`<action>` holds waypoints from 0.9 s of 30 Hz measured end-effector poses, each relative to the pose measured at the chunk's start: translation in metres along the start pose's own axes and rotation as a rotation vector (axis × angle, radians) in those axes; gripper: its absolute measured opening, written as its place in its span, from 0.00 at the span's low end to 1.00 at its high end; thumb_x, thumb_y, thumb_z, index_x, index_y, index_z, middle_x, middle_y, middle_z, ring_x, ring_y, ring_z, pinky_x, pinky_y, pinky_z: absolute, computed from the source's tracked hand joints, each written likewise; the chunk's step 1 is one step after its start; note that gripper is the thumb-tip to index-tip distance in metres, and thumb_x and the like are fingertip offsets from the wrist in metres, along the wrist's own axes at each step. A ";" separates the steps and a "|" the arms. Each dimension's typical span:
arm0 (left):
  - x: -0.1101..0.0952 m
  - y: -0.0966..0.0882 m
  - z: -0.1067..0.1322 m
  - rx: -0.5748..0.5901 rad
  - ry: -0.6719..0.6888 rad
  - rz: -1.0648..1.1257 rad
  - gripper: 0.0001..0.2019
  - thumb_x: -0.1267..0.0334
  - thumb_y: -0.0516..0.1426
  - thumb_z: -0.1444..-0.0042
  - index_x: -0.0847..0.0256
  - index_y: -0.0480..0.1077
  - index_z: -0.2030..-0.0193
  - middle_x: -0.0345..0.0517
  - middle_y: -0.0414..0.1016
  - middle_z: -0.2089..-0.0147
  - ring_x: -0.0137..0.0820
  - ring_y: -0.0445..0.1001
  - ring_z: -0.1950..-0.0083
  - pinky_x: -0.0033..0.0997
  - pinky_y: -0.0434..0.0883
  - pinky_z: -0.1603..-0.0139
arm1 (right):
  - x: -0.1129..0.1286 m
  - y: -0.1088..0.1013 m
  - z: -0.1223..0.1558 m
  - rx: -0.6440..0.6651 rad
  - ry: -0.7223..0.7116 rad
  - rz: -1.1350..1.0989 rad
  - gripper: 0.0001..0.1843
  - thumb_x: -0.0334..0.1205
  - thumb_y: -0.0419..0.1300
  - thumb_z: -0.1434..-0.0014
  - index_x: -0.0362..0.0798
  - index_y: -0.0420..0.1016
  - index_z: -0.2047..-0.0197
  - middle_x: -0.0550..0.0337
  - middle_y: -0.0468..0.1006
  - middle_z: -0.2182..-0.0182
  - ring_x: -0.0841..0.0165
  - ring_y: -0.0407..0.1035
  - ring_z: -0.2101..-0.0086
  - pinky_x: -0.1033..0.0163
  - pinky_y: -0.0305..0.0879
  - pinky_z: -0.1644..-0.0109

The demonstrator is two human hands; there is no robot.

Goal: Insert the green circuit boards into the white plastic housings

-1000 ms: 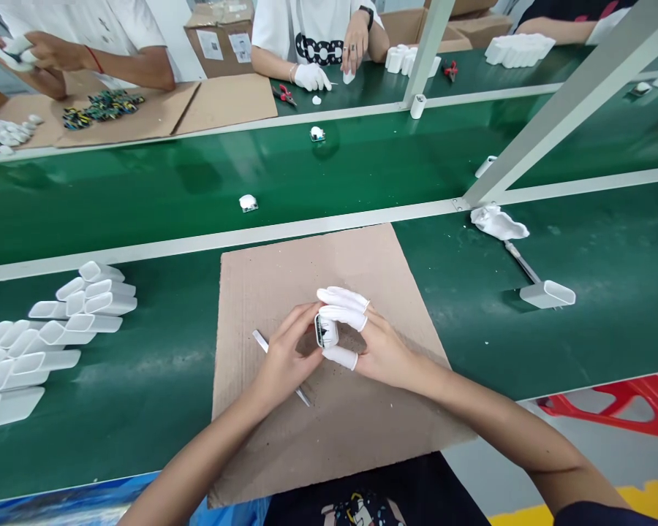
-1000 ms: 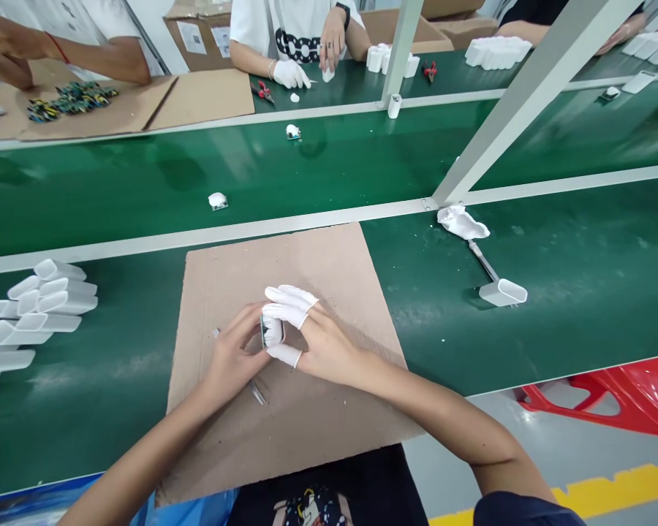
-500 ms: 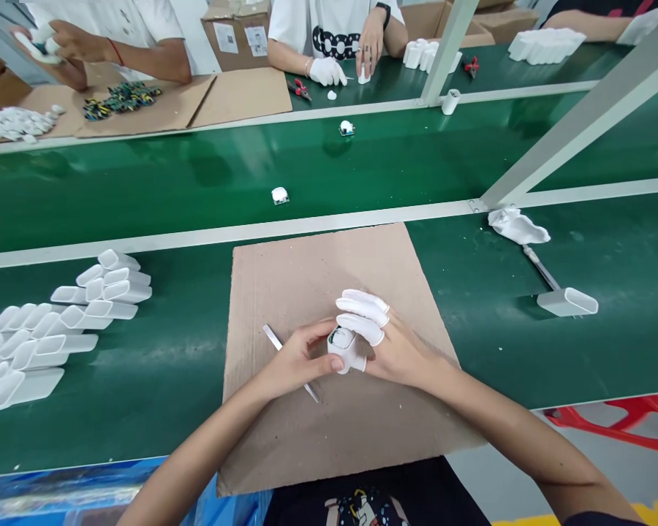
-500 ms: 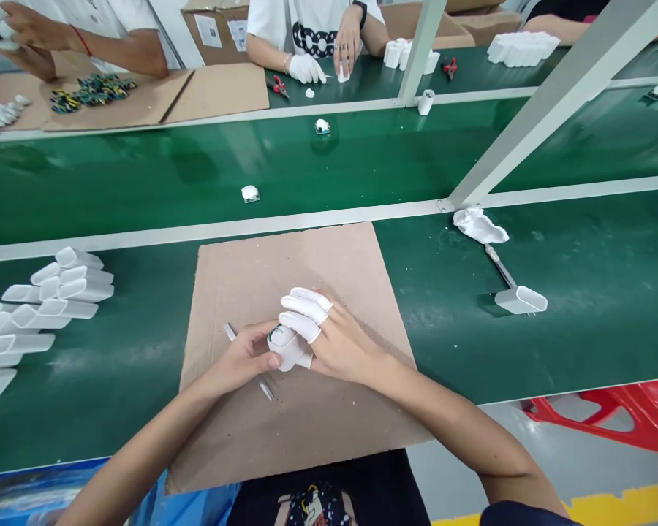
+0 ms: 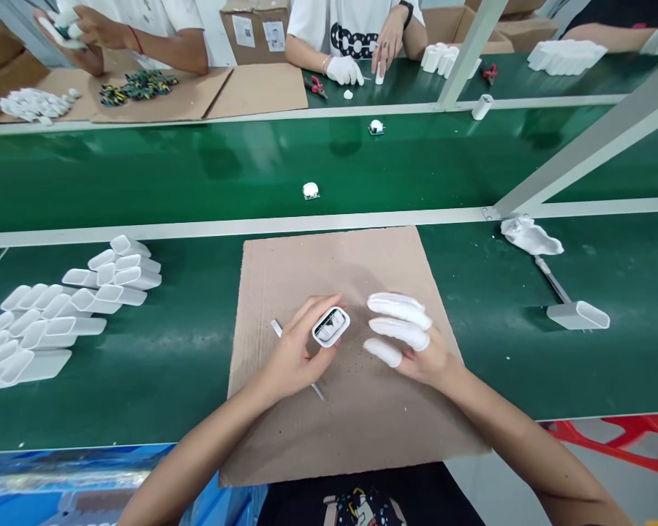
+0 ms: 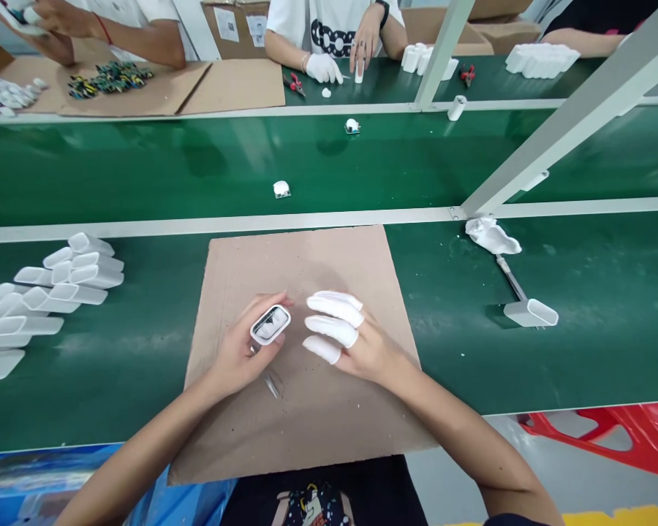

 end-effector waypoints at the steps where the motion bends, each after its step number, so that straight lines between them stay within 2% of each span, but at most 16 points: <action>1: -0.001 -0.002 0.001 -0.030 0.047 -0.029 0.25 0.73 0.52 0.43 0.54 0.60 0.38 0.51 0.70 0.48 0.37 0.71 0.49 0.38 0.72 0.52 | -0.001 -0.003 0.000 -0.056 -0.001 -0.020 0.15 0.32 0.60 0.40 0.52 0.67 0.50 0.55 0.76 0.60 0.63 0.73 0.57 0.51 0.75 0.54; 4: -0.003 -0.006 0.001 -0.062 0.168 -0.076 0.26 0.76 0.51 0.49 0.56 0.62 0.42 0.49 0.70 0.53 0.35 0.71 0.53 0.35 0.72 0.56 | -0.003 -0.005 0.000 -0.119 -0.006 -0.053 0.13 0.26 0.61 0.43 0.51 0.71 0.57 0.60 0.76 0.70 0.67 0.73 0.69 0.55 0.75 0.62; 7: -0.004 -0.006 0.000 -0.050 0.229 -0.096 0.27 0.77 0.50 0.52 0.56 0.62 0.43 0.49 0.70 0.55 0.35 0.71 0.54 0.35 0.72 0.57 | -0.003 -0.001 -0.001 -0.056 0.014 -0.061 0.10 0.27 0.60 0.42 0.50 0.71 0.58 0.59 0.76 0.72 0.66 0.72 0.71 0.56 0.72 0.67; 10: -0.004 -0.005 0.000 -0.046 0.251 -0.101 0.27 0.76 0.50 0.52 0.56 0.62 0.43 0.49 0.70 0.55 0.36 0.72 0.53 0.37 0.72 0.57 | -0.003 0.003 0.000 0.004 0.041 -0.053 0.07 0.28 0.56 0.39 0.50 0.69 0.64 0.61 0.74 0.76 0.68 0.69 0.74 0.59 0.68 0.71; 13: -0.003 -0.005 0.001 -0.035 0.256 -0.079 0.27 0.76 0.50 0.52 0.56 0.62 0.43 0.49 0.70 0.54 0.36 0.72 0.53 0.37 0.71 0.56 | -0.002 0.003 0.002 0.002 0.052 -0.020 0.11 0.29 0.56 0.39 0.51 0.64 0.72 0.64 0.69 0.81 0.70 0.64 0.79 0.62 0.62 0.76; 15: -0.003 -0.006 0.001 -0.016 0.249 -0.042 0.27 0.77 0.50 0.52 0.57 0.62 0.44 0.49 0.70 0.54 0.36 0.71 0.52 0.37 0.71 0.56 | -0.002 0.003 0.003 -0.011 0.057 -0.021 0.13 0.29 0.58 0.40 0.51 0.62 0.74 0.66 0.67 0.82 0.71 0.64 0.80 0.63 0.61 0.77; 18: -0.002 -0.005 0.000 0.041 0.175 0.040 0.26 0.76 0.50 0.51 0.57 0.62 0.44 0.49 0.70 0.53 0.37 0.71 0.51 0.38 0.71 0.53 | 0.003 0.005 0.003 -0.012 0.018 0.001 0.05 0.32 0.62 0.41 0.51 0.69 0.63 0.60 0.74 0.71 0.66 0.72 0.68 0.58 0.72 0.67; 21: 0.000 -0.002 -0.001 0.130 0.055 0.103 0.24 0.75 0.50 0.48 0.56 0.59 0.43 0.50 0.69 0.51 0.37 0.70 0.50 0.38 0.70 0.52 | 0.010 0.010 0.005 0.027 -0.033 0.111 0.17 0.33 0.62 0.42 0.53 0.69 0.50 0.55 0.74 0.57 0.62 0.70 0.55 0.53 0.74 0.53; 24: 0.004 0.004 0.000 0.218 -0.040 0.094 0.24 0.75 0.49 0.47 0.56 0.57 0.42 0.50 0.68 0.48 0.38 0.70 0.48 0.38 0.70 0.50 | 0.013 0.015 0.007 0.075 -0.068 0.163 0.20 0.29 0.60 0.42 0.55 0.69 0.48 0.56 0.73 0.56 0.63 0.68 0.54 0.54 0.73 0.54; 27: 0.006 0.009 0.000 0.250 -0.081 0.080 0.25 0.77 0.48 0.48 0.56 0.56 0.43 0.50 0.68 0.47 0.38 0.69 0.47 0.39 0.70 0.48 | 0.013 0.017 0.009 0.073 -0.090 0.181 0.19 0.28 0.57 0.41 0.54 0.69 0.48 0.56 0.74 0.58 0.63 0.68 0.55 0.54 0.73 0.56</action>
Point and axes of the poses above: each hand's wrist, its own z-axis away from the middle knuckle, its own y-axis out of the palm, x = y × z, the point moved 2 cm from there along -z, towards the middle knuckle
